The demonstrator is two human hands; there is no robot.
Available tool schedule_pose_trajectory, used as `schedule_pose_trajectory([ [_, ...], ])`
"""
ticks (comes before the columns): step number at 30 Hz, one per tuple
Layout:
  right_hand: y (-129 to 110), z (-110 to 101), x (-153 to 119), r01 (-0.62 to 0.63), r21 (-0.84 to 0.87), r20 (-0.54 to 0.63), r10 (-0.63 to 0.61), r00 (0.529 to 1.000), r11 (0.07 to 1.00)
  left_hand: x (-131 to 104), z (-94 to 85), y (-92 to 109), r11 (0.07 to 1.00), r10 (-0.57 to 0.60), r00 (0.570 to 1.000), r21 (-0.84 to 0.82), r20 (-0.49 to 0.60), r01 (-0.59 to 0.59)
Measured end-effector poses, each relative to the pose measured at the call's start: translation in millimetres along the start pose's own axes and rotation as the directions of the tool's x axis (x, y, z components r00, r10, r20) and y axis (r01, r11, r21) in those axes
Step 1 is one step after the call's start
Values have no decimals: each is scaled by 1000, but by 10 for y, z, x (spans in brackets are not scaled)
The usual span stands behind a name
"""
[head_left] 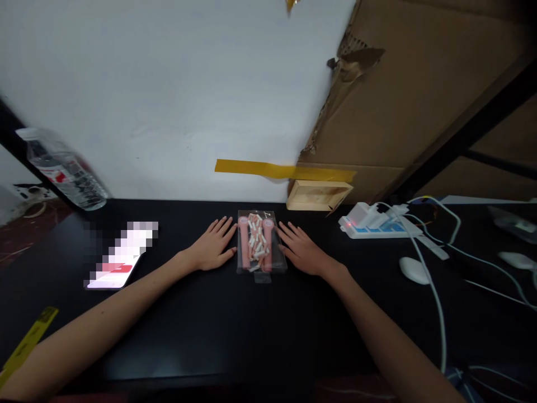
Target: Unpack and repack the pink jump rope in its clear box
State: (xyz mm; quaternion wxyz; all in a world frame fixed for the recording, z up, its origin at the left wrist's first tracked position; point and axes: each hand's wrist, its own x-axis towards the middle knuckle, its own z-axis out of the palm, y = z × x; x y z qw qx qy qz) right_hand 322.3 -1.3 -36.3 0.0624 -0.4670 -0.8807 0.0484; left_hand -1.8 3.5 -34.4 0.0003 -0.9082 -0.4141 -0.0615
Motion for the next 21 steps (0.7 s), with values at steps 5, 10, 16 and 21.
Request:
schedule_pose_trajectory([
  [5, -7, -5, 0, 3, 23, -16, -3, 1000, 1000, 4, -26, 25, 1000, -18, 1000, 14, 24, 18],
  [10, -19, -13, 2, -8, 11, 1, 8, 1000, 1000, 3, -40, 32, 1000, -21, 999, 14, 30, 20],
  [16, -47, -37, 6, -27, -14, 13, 27, 1000, 1000, 4, -14, 21, 1000, -19, 1000, 19, 11, 19],
  [21, -64, -48, 7, -16, -46, 5, 16, 1000, 999, 8, -5, 13, 998, -21, 1000, 57, 22, 20],
])
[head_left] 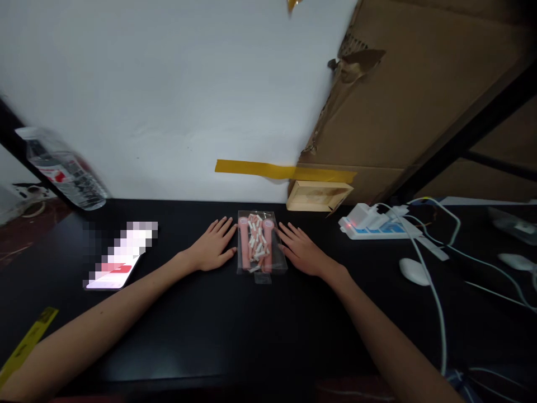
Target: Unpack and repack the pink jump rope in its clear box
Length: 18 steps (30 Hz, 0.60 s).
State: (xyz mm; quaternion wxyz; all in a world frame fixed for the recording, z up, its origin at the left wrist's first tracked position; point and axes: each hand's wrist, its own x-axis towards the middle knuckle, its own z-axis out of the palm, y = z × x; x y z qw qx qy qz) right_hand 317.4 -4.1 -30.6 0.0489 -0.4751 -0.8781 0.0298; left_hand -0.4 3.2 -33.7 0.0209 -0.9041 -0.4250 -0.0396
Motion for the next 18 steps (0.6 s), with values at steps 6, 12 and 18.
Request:
schedule_pose_trajectory([
  [6, -20, -24, 0, -6, -9, 14, 6, 1000, 1000, -1, 13, -16, 1000, 4, 1000, -18, -15, -4],
  [12, 4, 7, 4, 4, 16, -7, -4, 1000, 1000, 2, -5, 7, 1000, -9, 1000, -17, -5, 9],
  [18, 48, 74, 1, 28, 31, -65, -26, 998, 999, 3, 6, -1, 999, -3, 999, -46, -32, 2],
])
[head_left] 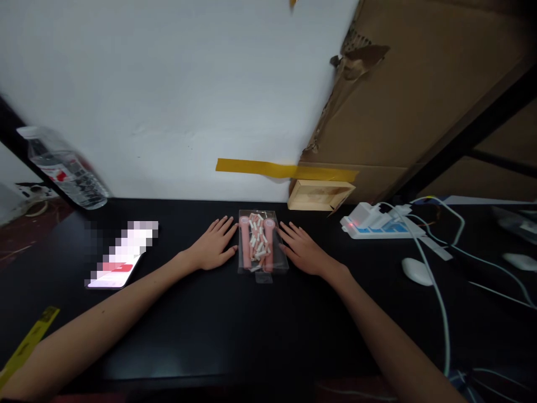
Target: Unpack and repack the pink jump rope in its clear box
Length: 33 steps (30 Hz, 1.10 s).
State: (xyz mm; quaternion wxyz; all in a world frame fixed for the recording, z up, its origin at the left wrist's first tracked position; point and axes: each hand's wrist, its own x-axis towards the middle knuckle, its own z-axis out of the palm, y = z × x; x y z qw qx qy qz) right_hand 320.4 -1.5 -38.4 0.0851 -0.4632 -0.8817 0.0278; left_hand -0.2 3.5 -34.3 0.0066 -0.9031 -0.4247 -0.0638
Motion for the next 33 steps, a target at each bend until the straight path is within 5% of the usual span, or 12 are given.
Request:
schedule_pose_trajectory([
  [9, -44, -58, 7, -23, -8, 43, 24, 999, 1000, 30, -17, -47, 981, -50, 998, -191, -32, 43],
  [13, -84, -99, 10, -62, 6, 69, 61, 996, 998, 100, -57, -81, 886, -174, 982, -447, -77, 122],
  [17, -105, -98, 12, -104, 37, 66, 102, 993, 994, 129, -152, -19, 782, -270, 963, -587, -12, 212],
  [23, -79, -73, 5, -104, 112, -7, 105, 994, 988, 69, -313, 67, 841, -103, 986, -518, 128, 155],
  [33, -115, -123, 8, -42, 187, -156, 72, 985, 981, 45, -419, -128, 803, 10, 998, -595, 63, 30],
])
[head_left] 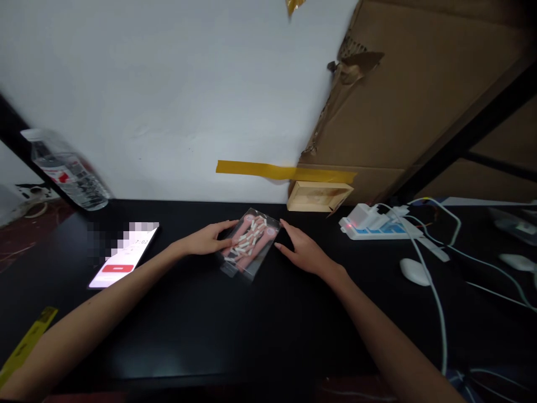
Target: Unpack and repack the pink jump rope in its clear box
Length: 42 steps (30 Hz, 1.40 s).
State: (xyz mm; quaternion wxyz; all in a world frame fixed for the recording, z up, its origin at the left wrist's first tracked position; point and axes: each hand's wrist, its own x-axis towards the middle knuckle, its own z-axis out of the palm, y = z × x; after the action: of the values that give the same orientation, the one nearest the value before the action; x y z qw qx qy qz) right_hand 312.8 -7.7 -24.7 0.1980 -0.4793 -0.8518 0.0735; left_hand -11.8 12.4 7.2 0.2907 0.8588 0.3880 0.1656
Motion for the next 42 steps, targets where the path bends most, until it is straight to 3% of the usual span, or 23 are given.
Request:
schedule_pose_trajectory([
  [6, -79, -12, 16, 6, 27, -85, -4, 996, 1000, 7, -37, 107, 957, 29, 991, 289, -130, 10],
  [9, -140, -21, 17, 18, 58, -85, -13, 996, 998, -9, 25, 246, 906, 87, 987, 423, -132, -23],
  [12, -235, -62, 5, 64, 119, -44, -59, 997, 991, -18, 122, 291, 880, 34, 993, 474, -116, 26],
  [15, -337, -113, -11, 139, 198, 32, -148, 988, 970, -19, 184, 227, 860, -58, 993, 500, -100, 101],
  [17, -372, -123, -17, 159, 231, 59, -177, 983, 960, -20, 188, 168, 856, -48, 994, 509, -93, 89],
  [23, -272, -43, -3, 46, 178, 51, -56, 997, 983, -18, 133, 100, 851, 79, 996, 523, -43, -45],
  [27, -222, -26, 0, 121, 103, 113, -132, 985, 987, -11, 129, 96, 857, 133, 990, 506, -37, -96],
  [36, -239, -26, 6, 54, -25, 129, -50, 990, 998, -14, 142, 123, 851, 132, 990, 518, -54, -85],
  [42, -163, -67, 5, 55, -12, 150, -52, 987, 998, -14, 145, 109, 854, 139, 989, 512, -54, -92],
])
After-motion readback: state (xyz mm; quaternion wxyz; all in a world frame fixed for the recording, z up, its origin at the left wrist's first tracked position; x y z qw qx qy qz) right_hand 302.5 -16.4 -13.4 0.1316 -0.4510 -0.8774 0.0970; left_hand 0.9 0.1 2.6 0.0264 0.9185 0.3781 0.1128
